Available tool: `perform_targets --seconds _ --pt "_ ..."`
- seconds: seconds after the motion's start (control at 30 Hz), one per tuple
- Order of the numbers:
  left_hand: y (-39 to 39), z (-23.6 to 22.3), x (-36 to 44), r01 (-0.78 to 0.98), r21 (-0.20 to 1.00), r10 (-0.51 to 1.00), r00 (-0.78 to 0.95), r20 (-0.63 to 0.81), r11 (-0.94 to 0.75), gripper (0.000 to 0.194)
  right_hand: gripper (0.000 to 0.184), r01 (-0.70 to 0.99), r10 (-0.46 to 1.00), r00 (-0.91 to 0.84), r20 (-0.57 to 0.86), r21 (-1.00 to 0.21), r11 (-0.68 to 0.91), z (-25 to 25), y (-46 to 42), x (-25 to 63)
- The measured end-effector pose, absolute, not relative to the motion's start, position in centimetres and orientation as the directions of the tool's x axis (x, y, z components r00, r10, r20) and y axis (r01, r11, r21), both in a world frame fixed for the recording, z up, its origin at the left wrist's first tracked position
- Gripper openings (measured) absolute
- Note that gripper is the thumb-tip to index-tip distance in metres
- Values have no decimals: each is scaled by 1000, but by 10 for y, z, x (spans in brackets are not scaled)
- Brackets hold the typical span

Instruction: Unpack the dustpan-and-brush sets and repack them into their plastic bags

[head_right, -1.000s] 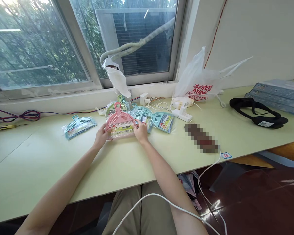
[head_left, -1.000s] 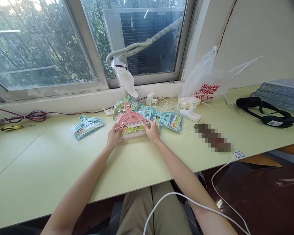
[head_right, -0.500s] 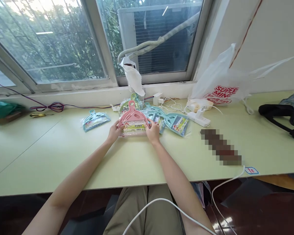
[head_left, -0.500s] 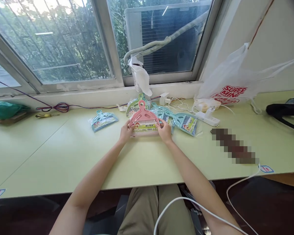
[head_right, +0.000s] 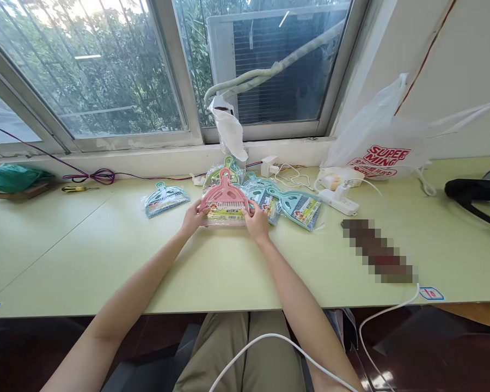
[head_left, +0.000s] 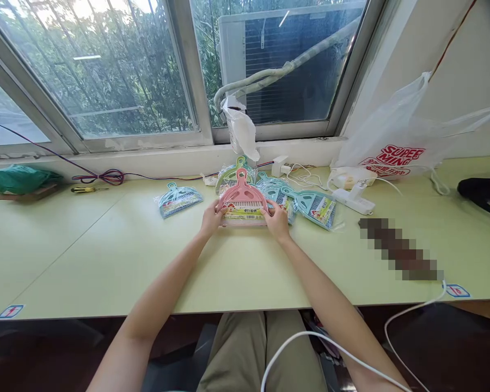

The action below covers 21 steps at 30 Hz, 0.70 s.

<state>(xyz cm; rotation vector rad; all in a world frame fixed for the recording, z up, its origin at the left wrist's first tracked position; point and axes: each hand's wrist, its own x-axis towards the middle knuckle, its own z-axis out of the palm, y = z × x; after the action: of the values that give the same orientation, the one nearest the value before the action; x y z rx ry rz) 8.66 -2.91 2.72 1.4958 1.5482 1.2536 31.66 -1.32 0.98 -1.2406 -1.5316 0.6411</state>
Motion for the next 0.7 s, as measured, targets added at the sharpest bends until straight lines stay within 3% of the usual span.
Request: perform_targets --seconds 0.23,0.4,0.7 --pt "-26 23 83 394 916 973 -171 155 -76 49 39 360 936 -14 352 -872 333 12 -13 319" --pt "-22 20 74 509 855 942 -228 247 -101 45 46 284 946 -138 292 -904 320 12 -14 319" --pt "-17 14 70 549 823 946 -165 279 -147 43 49 297 947 -135 290 -900 318 5 -13 319"
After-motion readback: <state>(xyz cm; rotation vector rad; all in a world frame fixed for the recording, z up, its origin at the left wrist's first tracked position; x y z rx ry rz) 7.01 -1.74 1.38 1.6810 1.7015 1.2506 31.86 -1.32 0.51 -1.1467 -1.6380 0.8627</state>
